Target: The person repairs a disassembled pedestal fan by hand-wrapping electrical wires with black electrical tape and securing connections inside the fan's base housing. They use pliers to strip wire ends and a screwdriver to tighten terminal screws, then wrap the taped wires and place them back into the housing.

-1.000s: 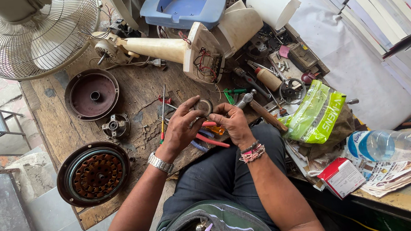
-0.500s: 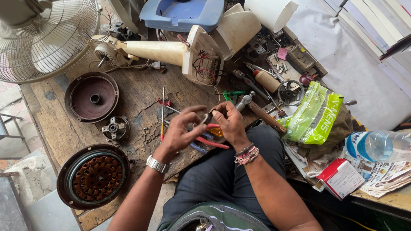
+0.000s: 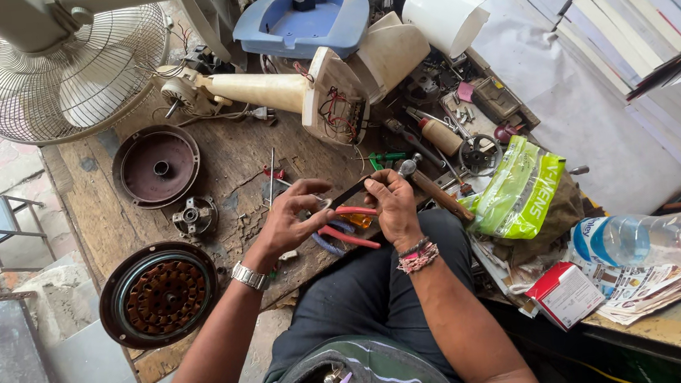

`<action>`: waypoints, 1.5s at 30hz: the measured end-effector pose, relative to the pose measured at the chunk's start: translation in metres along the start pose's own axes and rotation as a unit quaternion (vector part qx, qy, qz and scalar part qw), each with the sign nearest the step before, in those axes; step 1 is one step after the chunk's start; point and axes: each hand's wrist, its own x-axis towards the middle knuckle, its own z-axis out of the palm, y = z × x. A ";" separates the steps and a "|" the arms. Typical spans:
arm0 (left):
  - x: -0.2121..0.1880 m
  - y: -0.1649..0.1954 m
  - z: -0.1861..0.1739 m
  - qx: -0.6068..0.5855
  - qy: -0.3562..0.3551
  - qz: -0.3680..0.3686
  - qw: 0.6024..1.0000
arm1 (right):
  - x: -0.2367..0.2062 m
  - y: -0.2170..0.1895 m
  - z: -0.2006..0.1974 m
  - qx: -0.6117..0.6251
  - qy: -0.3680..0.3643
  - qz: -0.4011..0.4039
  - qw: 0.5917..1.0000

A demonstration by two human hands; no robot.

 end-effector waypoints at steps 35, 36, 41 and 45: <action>0.019 0.141 0.048 0.498 -0.105 0.146 0.848 | -0.089 -0.066 0.031 -0.484 -0.108 -0.333 0.802; 0.019 0.141 0.049 0.481 -0.112 0.141 0.858 | -0.089 -0.068 0.029 -0.489 -0.111 -0.340 0.796; 0.019 0.138 0.046 0.418 -0.140 0.131 0.888 | -0.089 -0.076 0.023 -0.505 -0.132 -0.378 0.764; 0.021 0.121 0.039 0.377 -0.159 0.111 0.906 | -0.086 -0.074 0.019 -0.493 -0.186 -0.398 0.751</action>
